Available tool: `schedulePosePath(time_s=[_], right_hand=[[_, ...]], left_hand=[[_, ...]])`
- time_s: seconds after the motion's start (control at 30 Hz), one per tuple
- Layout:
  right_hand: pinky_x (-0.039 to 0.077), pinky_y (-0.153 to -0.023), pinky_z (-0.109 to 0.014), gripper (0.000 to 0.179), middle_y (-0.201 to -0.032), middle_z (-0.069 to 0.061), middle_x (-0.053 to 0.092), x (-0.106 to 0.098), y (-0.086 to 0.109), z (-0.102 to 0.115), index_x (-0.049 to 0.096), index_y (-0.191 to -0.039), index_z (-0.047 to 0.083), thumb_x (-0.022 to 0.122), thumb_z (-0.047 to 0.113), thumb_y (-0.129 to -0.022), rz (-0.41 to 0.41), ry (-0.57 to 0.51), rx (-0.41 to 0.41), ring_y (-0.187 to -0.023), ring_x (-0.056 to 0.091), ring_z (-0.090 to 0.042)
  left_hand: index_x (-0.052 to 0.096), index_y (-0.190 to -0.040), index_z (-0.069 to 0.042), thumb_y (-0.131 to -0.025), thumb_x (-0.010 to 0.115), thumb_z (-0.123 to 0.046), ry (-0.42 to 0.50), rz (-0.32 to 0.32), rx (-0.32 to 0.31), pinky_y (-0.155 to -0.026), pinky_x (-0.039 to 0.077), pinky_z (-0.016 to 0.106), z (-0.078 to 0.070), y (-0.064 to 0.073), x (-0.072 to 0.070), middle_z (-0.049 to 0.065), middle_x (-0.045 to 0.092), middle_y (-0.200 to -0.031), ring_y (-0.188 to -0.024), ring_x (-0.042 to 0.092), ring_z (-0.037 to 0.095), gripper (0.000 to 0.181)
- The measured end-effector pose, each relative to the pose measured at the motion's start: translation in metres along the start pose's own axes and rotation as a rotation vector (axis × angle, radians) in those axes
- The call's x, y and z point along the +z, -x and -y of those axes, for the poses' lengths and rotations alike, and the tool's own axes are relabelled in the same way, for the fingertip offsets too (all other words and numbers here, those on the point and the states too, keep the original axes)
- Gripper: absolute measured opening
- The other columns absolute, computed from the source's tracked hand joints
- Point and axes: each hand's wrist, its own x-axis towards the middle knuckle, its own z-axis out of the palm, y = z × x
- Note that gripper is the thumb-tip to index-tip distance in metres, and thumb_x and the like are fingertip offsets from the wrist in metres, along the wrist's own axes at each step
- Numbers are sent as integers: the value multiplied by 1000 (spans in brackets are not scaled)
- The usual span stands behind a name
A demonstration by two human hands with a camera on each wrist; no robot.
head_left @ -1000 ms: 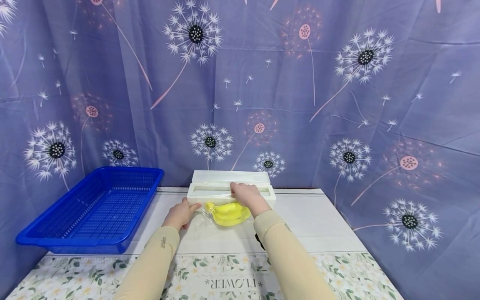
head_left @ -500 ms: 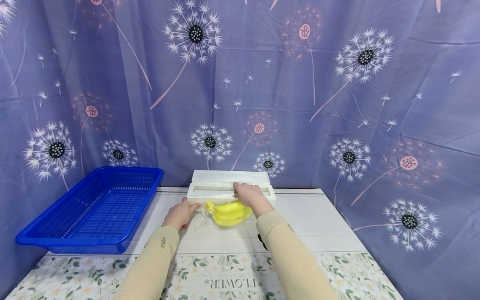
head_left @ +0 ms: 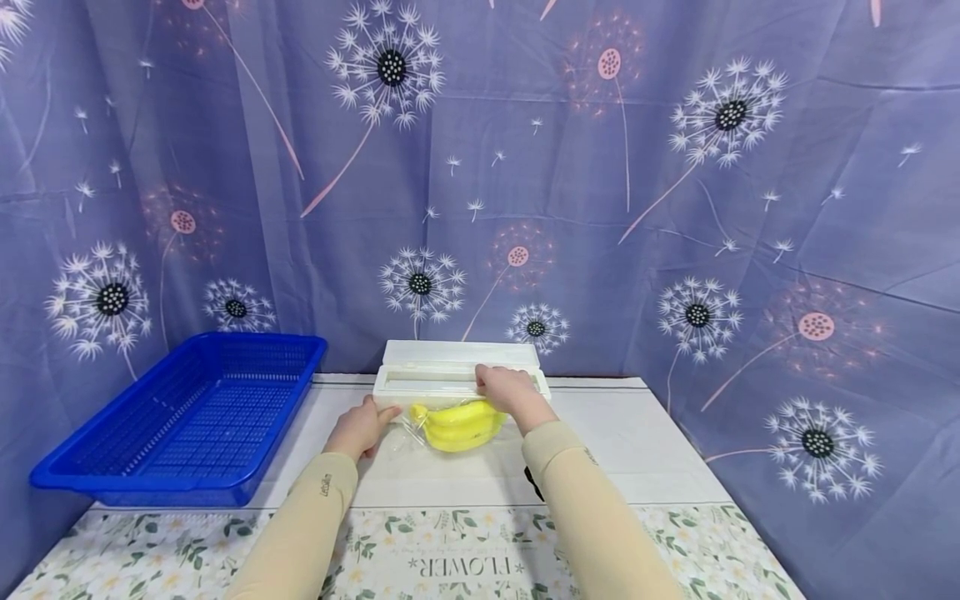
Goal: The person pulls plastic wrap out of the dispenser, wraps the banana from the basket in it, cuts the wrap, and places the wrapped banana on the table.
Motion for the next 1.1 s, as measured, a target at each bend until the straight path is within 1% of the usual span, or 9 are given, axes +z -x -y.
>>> schedulePosePath(time_s=[0.33,0.43,0.63,0.87,1.1], right_hand=[[41,-72,-41,8,-84,7,56,-1,3,-6,54,-97,22,54,28,-102,8,27,21,-80,53,-14],[42,-72,-42,9,-84,7,56,0,2,-9,53,-95,23,55,28,-102,0,21,17,-80,54,-14],[43,-70,-42,10,-83,7,56,3,2,-15,52,-93,24,56,29,-101,-28,33,9,-80,56,-14],[44,-74,-45,7,-85,7,58,3,3,-18,54,-95,23,55,26,-101,-28,21,11,-83,57,-16],[45,-74,-46,9,-85,6,58,3,4,-22,55,-94,23,56,28,-101,-29,16,14,-84,58,-16]], left_hand=[[13,-152,3,-96,43,-64,1,-6,15,-38,35,30,0,0,0,7,58,-54,-38,48,18,93],[12,-153,2,-96,43,-64,0,-2,8,-38,35,30,0,0,0,7,59,-54,-38,48,18,93],[13,-152,3,-96,43,-64,-4,-1,10,-38,35,29,0,-1,0,7,59,-54,-38,48,17,93],[14,-152,2,-95,44,-64,0,1,-2,-38,35,29,0,-1,0,7,58,-53,-37,48,18,93],[11,-153,3,-95,44,-65,-4,-5,8,-38,35,29,1,-1,0,6,58,-53,-37,48,18,95]])
